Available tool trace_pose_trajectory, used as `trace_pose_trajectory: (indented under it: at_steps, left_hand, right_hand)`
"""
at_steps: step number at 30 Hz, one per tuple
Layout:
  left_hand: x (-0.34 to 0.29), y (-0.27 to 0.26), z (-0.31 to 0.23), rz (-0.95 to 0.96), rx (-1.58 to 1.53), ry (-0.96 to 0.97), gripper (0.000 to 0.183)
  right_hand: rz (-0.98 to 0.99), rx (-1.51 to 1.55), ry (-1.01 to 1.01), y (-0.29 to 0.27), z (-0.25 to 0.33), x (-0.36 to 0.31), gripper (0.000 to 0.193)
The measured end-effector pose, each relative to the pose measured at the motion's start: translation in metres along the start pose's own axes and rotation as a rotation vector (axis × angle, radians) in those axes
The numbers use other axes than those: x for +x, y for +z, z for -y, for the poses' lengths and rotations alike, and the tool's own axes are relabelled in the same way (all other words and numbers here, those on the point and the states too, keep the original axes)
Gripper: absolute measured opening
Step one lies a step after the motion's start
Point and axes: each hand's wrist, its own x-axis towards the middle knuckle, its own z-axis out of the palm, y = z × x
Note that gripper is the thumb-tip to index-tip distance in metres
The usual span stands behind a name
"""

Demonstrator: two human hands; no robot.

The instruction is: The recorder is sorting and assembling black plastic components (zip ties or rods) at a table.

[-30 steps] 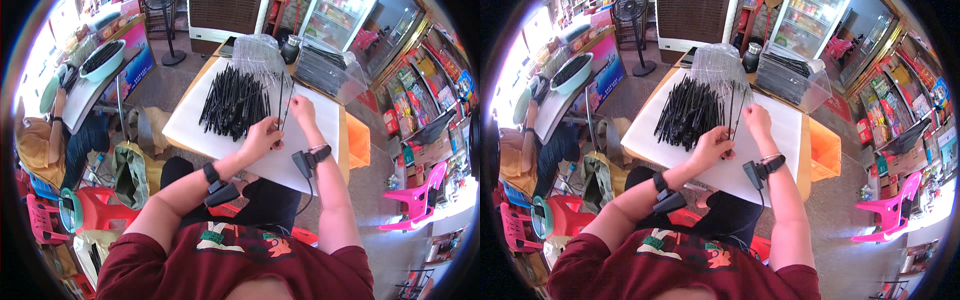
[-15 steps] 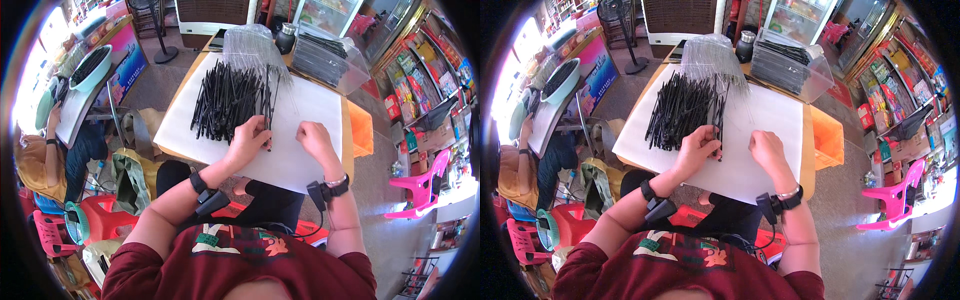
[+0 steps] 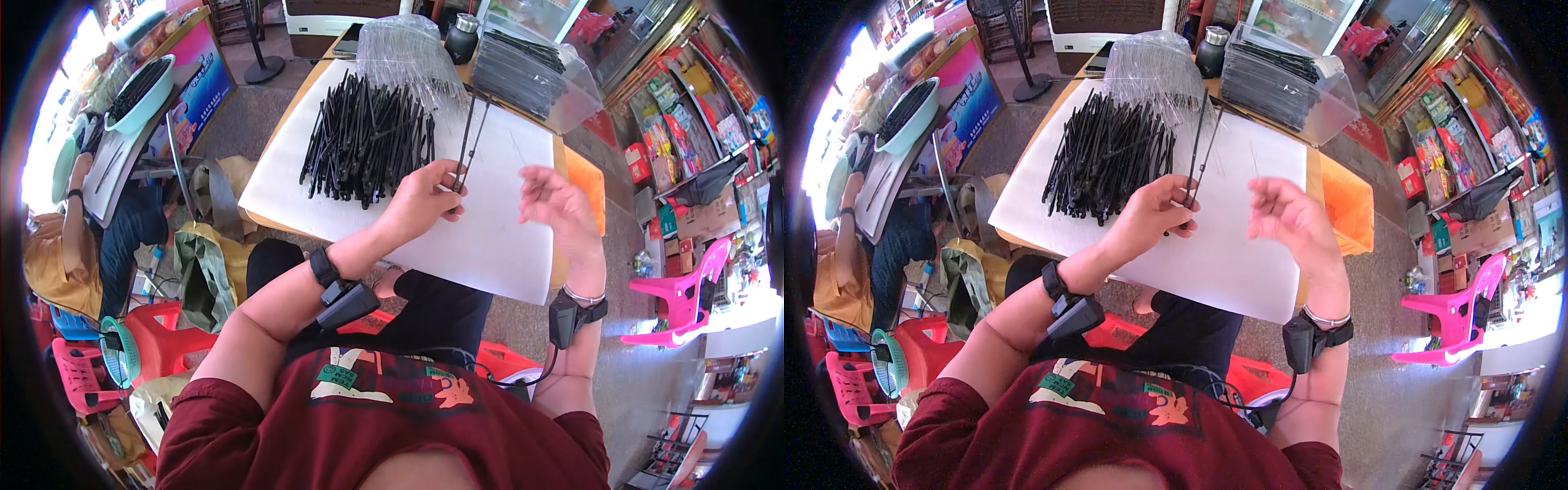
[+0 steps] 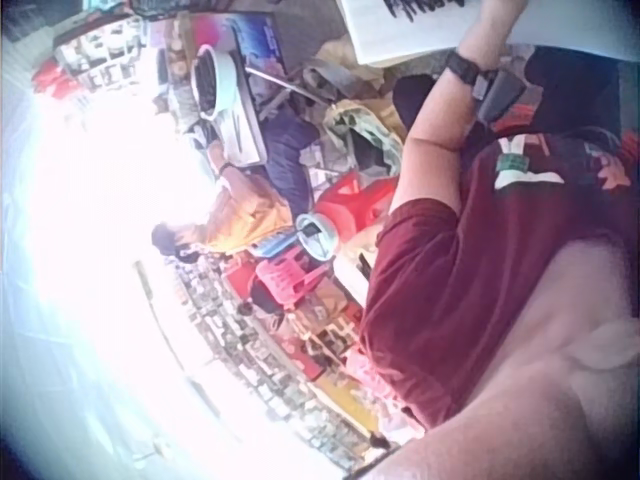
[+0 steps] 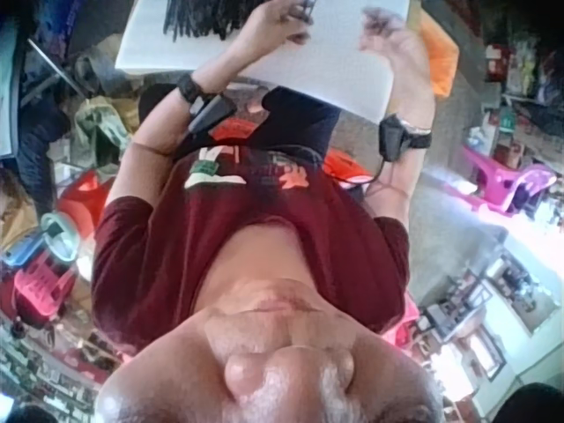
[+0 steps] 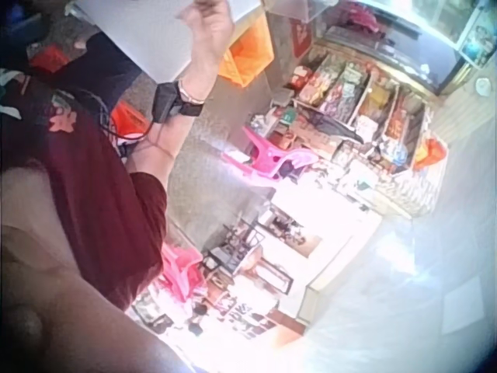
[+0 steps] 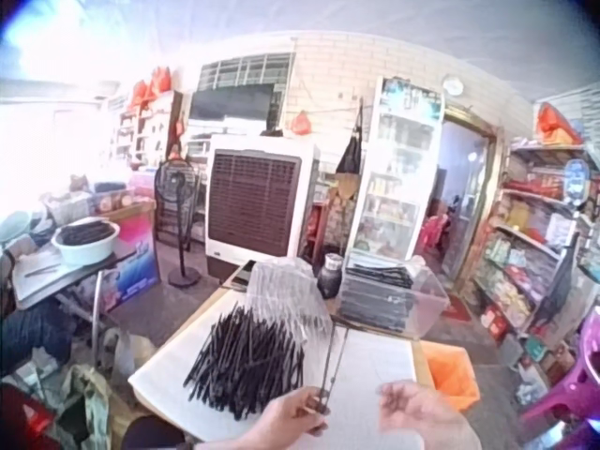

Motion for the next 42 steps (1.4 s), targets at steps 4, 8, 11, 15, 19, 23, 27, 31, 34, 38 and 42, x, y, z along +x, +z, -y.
trace_pose_trajectory:
  at_steps: [4,8,11,15,19,23,27,31,34,38,42]
  left_hand:
    - [-0.008,-0.008,0.005,0.014,0.131,0.009,0.034]
    - [-0.006,-0.011,0.013,-0.039,0.293,0.012,0.032]
    - [-0.004,-0.016,0.013,-0.115,0.308,0.003,0.030]
    - [-0.008,-0.027,0.010,-0.180,0.338,-0.027,0.029]
    - [-0.004,-0.025,0.006,-0.122,0.161,-0.046,0.027]
    - [0.007,-0.009,-0.006,0.007,-0.025,0.008,0.030]
    - [0.020,-0.002,0.007,0.029,-0.196,-0.026,0.031]
    - [0.023,0.000,0.008,0.019,-0.255,-0.043,0.032]
    - [0.025,-0.003,0.010,0.020,-0.259,-0.040,0.032]
    - [0.026,-0.005,0.013,0.024,-0.223,-0.028,0.033]
    - [0.026,-0.004,0.013,0.030,-0.240,-0.024,0.032]
  right_hand:
    - [-0.059,-0.188,-0.098,-0.013,0.000,0.022,0.016]
    - [-0.087,-0.233,-0.030,-0.012,-0.030,0.055,0.019]
    - [-0.124,-0.296,0.041,-0.008,-0.057,0.077,0.018]
    - [-0.161,-0.080,-0.016,-0.009,-0.069,0.096,0.021]
    - [-0.144,0.018,0.008,-0.005,-0.072,0.099,0.026]
    - [-0.097,0.313,-0.022,-0.017,-0.086,0.098,0.026]
    - [-0.074,0.389,-0.038,-0.023,-0.088,0.096,0.025]
    - [-0.001,0.421,0.001,-0.025,-0.087,0.095,0.023]
    - [0.072,0.420,0.030,-0.024,-0.087,0.095,0.022]
    - [0.126,0.373,0.066,-0.016,-0.084,0.093,0.022]
    - [0.105,0.295,0.069,-0.014,-0.084,0.092,0.022]
